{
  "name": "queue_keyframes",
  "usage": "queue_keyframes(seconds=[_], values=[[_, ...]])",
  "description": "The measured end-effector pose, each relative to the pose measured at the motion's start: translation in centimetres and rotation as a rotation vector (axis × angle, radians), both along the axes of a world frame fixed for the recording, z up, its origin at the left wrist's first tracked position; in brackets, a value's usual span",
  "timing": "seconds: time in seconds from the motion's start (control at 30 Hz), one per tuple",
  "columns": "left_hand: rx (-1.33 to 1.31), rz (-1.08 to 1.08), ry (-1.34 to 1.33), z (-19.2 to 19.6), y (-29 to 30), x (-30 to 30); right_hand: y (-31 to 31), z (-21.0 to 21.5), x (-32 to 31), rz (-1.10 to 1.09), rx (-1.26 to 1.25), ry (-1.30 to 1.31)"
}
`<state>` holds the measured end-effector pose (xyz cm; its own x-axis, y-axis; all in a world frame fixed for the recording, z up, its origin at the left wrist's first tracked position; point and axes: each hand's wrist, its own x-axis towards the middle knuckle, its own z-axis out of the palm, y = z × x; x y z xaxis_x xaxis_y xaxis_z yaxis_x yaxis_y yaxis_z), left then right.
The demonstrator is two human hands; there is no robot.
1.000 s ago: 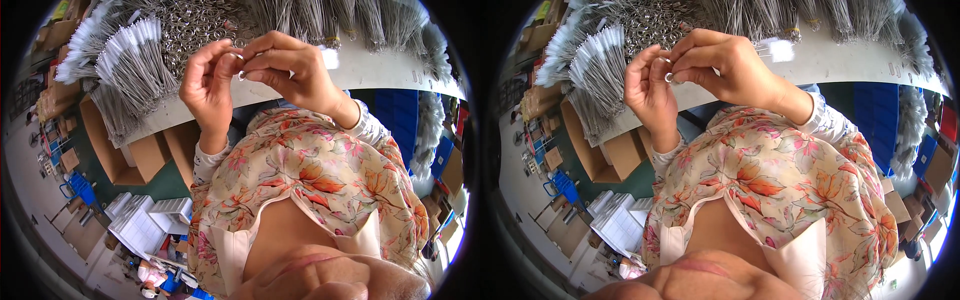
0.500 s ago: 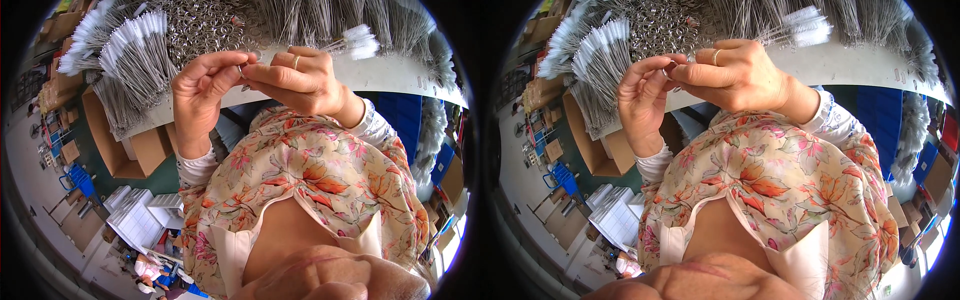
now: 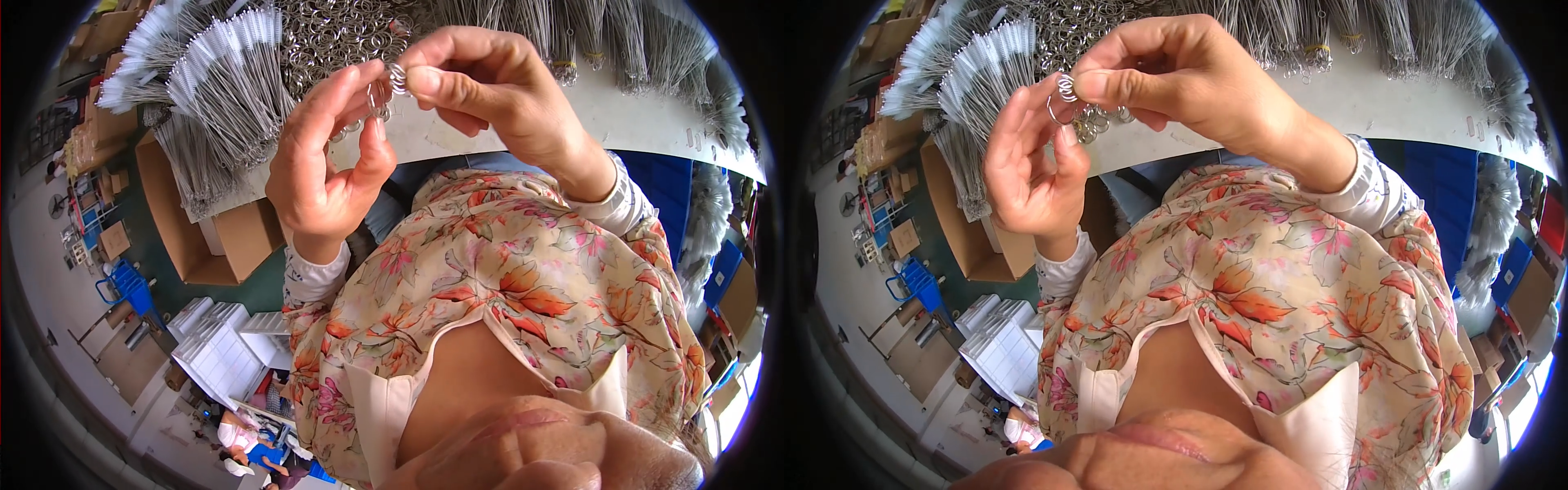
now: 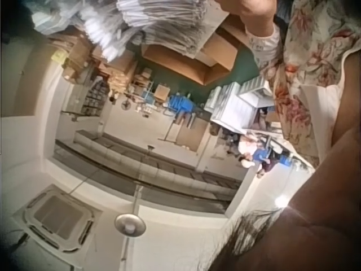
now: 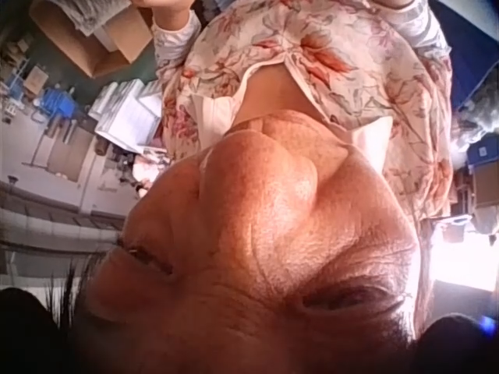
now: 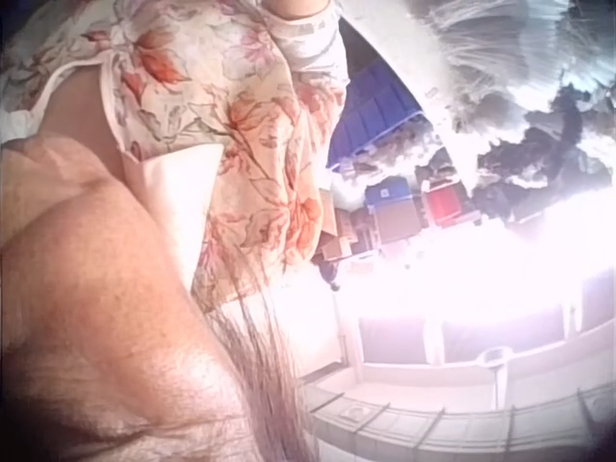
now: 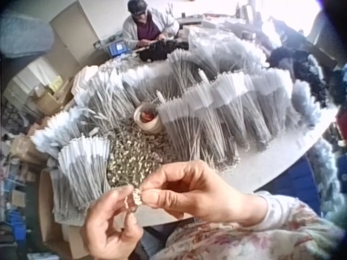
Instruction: Attaching metal rings to the ends of small white bottle brushes at a work table.
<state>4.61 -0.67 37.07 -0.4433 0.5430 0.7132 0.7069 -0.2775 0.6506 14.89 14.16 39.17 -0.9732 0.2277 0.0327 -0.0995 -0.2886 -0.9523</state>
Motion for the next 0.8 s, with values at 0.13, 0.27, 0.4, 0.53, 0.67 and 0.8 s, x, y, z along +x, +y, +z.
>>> queue_keyframes(seconds=[0.13,0.27,0.4,0.53,0.67,0.8], values=[[-0.011,-0.015,0.169,-0.6,0.2,-0.9,-0.5,0.0,-0.5,0.024,-0.278,-0.077],[-0.037,-0.043,0.246,-0.5,0.5,-1.2,-0.5,0.0,-0.7,-0.009,-0.179,-0.064],[-0.026,-0.019,0.181,-0.6,0.7,-1.1,-0.5,-0.6,-0.8,-0.018,-0.09,-0.061],[-0.038,-0.055,0.036,-0.6,0.5,-1.2,-0.1,-0.6,-0.8,0.04,0.012,-0.118],[-0.183,-0.117,0.019,-0.1,0.0,-1.7,0.1,-1.0,-0.9,0.06,0.026,-0.122],[-0.103,-0.146,-0.149,0.0,-0.2,-1.4,-0.1,-1.2,-0.7,0.136,-0.052,-0.179]])
